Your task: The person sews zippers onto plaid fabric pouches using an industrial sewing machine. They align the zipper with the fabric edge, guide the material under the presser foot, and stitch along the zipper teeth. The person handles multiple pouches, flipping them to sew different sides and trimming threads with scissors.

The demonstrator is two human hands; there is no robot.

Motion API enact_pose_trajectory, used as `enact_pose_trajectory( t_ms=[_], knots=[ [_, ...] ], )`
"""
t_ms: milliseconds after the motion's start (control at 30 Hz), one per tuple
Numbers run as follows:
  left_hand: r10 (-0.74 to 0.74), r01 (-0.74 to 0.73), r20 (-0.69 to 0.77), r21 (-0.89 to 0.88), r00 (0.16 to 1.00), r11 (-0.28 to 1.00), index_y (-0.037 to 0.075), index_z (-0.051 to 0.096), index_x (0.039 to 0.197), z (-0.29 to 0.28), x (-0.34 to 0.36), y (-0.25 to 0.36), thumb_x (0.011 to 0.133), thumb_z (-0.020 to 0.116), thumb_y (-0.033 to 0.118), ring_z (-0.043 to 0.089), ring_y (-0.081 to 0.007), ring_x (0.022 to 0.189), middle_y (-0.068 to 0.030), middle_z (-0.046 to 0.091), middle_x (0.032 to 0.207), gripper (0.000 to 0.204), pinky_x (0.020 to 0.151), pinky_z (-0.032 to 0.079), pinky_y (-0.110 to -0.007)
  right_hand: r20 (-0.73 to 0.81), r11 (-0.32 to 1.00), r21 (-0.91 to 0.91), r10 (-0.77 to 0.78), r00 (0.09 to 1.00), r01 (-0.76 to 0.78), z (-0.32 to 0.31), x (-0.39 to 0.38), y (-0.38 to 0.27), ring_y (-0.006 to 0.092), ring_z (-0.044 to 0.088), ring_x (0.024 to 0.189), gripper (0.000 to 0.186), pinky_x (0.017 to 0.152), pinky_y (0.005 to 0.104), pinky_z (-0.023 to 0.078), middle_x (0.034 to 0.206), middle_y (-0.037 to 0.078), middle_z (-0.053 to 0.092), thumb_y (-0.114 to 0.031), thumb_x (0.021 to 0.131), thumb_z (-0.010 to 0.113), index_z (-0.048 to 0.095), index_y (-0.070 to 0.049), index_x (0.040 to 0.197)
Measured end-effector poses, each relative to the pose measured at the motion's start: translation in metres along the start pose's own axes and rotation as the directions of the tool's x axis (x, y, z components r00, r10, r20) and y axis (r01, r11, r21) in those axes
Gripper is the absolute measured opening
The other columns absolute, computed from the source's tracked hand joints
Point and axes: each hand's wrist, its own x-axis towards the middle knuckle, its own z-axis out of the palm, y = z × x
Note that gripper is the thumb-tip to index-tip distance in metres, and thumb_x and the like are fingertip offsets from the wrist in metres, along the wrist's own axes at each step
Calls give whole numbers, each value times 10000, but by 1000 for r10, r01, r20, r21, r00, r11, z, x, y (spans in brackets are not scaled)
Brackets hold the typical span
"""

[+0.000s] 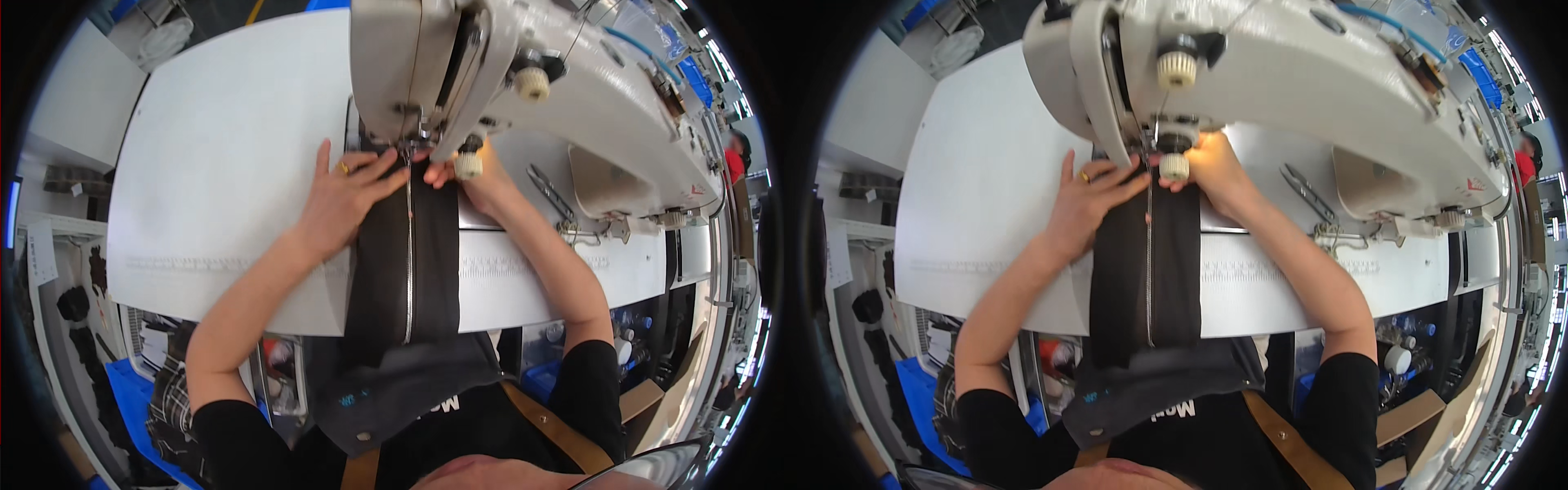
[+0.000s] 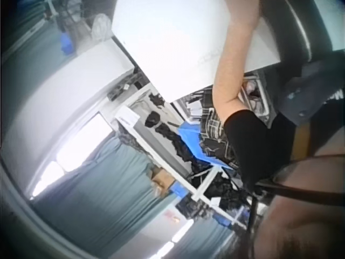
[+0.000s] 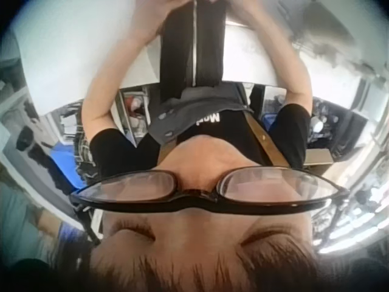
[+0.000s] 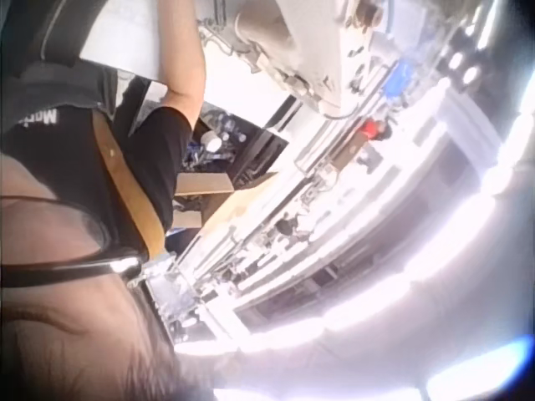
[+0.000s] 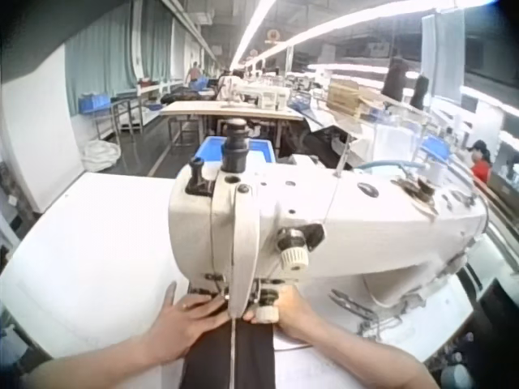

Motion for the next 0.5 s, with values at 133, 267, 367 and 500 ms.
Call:
enact_pose_trajectory(
  t_ms=[133,267,367,500],
  knots=[
    [6,-7,-60,-19,998,1000,219,574,1221,4,0,0,722,677,216,494,-222,1126,-17,524,1304,510,1039,160,-617,42,999,24,48,998,-49,-7,-5,1,167,622,655,257,595,259,518,847,121,629,-202,892,553,545,9,1039],
    [1,-1,-71,-5,997,1000,218,597,1206,4,0,1,764,667,298,507,-215,1109,-12,539,1293,455,1050,146,-599,19,985,-162,70,997,-66,-10,-6,-1,155,603,642,277,590,251,499,826,101,628,-215,903,538,592,20,1038],
    [11,-11,-53,-14,999,1000,223,535,1253,4,-2,0,595,732,64,491,-236,1145,-15,510,1317,705,1049,161,-617,37,972,-222,89,995,-78,-10,-6,-1,143,593,636,300,593,242,489,826,101,635,-215,901,539,605,34,1055],
    [13,-14,-46,-4,999,1000,225,557,1236,4,0,-1,647,717,131,495,-229,1137,-11,518,1311,618,1049,157,-610,35,993,53,105,994,-107,-14,-4,3,122,585,623,305,582,222,474,792,107,643,-209,884,572,618,59,1022]
  ],
)
